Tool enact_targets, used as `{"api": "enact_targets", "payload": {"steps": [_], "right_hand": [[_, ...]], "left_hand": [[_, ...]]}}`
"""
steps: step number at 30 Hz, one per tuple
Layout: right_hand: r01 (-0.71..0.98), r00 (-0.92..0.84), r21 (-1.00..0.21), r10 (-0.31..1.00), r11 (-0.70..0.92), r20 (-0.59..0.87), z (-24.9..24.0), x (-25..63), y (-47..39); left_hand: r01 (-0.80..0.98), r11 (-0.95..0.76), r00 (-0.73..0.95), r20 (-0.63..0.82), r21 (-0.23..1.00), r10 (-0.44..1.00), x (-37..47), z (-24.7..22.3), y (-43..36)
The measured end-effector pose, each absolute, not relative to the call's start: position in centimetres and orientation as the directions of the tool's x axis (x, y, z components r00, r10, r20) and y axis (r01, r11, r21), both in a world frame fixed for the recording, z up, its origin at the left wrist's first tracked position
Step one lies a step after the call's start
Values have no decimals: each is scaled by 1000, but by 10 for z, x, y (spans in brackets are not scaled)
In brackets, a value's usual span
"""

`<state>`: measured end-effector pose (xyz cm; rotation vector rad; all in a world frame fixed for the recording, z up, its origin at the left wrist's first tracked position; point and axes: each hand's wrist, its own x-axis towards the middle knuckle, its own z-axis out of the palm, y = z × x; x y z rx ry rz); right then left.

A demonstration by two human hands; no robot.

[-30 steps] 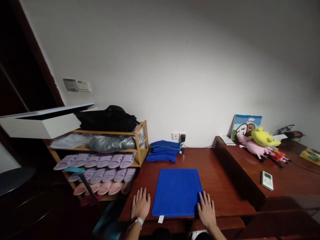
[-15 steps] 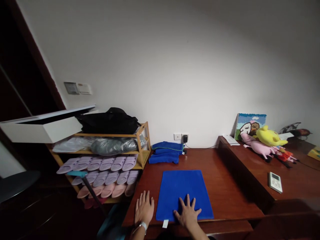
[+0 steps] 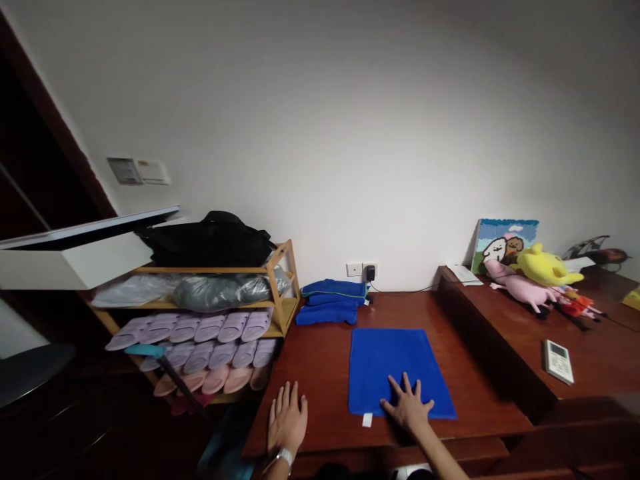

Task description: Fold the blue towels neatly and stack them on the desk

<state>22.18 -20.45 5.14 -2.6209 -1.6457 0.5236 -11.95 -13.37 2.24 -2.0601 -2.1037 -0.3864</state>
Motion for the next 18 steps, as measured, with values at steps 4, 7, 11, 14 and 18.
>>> {"api": "enact_targets", "payload": {"steps": [4,7,11,14,18], "right_hand": [[847,414,-191,840,-497,-350,58,274,-183],[842,396,-206,830,-499,-393,63,307,-163],[854,358,-221,840,-472,-408,65,344,-136],[860,344,-216,839,-462,-422,64,369,-114],[869,335,-204,840,-450,-426,61,399,-88]], "left_hand": [[999,3,-17,313,44,950,-120,24,-134],[1000,3,-11,305,27,952,-120,25,-134],[1000,16,-18,296,10,955,-120,24,-132],[1000,11,-17,301,22,954,-122,22,-132],[999,-2,-13,308,47,951,-124,19,-131]]}}
